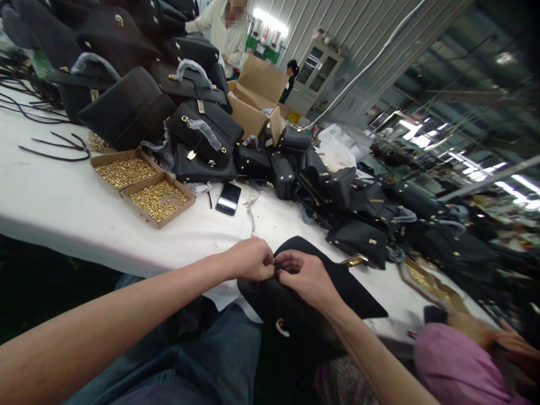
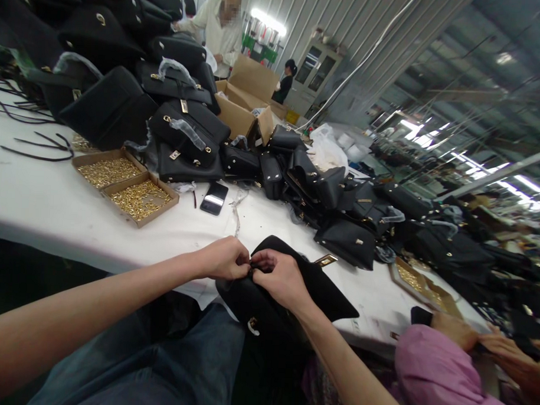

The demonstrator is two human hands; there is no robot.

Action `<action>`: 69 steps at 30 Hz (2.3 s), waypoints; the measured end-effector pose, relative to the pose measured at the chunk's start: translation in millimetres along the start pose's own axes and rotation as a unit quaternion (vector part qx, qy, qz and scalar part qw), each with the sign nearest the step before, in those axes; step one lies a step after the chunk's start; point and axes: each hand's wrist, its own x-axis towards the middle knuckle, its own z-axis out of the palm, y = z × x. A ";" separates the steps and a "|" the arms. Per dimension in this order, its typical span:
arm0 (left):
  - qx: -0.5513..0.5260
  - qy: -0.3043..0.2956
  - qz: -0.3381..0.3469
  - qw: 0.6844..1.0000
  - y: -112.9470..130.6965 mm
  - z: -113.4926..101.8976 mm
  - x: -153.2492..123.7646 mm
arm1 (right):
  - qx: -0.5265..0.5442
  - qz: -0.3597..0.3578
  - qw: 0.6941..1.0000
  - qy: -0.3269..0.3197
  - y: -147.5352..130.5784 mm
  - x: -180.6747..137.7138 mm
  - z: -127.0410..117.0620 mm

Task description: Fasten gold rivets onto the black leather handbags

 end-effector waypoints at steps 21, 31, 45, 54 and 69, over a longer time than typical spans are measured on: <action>-0.086 -0.004 -0.003 0.996 -10.2 11.1 -2.3 | -0.012 -0.004 0.999 -0.035 -4.0 6.8 -1.1; -0.073 0.015 0.007 0.997 -6.0 12.2 -3.2 | -0.027 -0.027 0.996 -0.086 -0.2 11.0 -8.6; -0.012 0.074 0.012 0.997 -4.8 30.7 -1.4 | -0.039 -0.047 0.997 -0.045 -4.4 11.4 -2.1; -0.104 0.044 -0.087 0.990 -10.0 27.1 -6.1 | -0.004 0.023 1.000 -0.017 1.4 14.8 0.7; 0.020 0.064 -0.013 0.998 -2.8 20.8 -12.9 | -0.051 -0.019 0.995 -0.087 -15.9 11.0 -4.6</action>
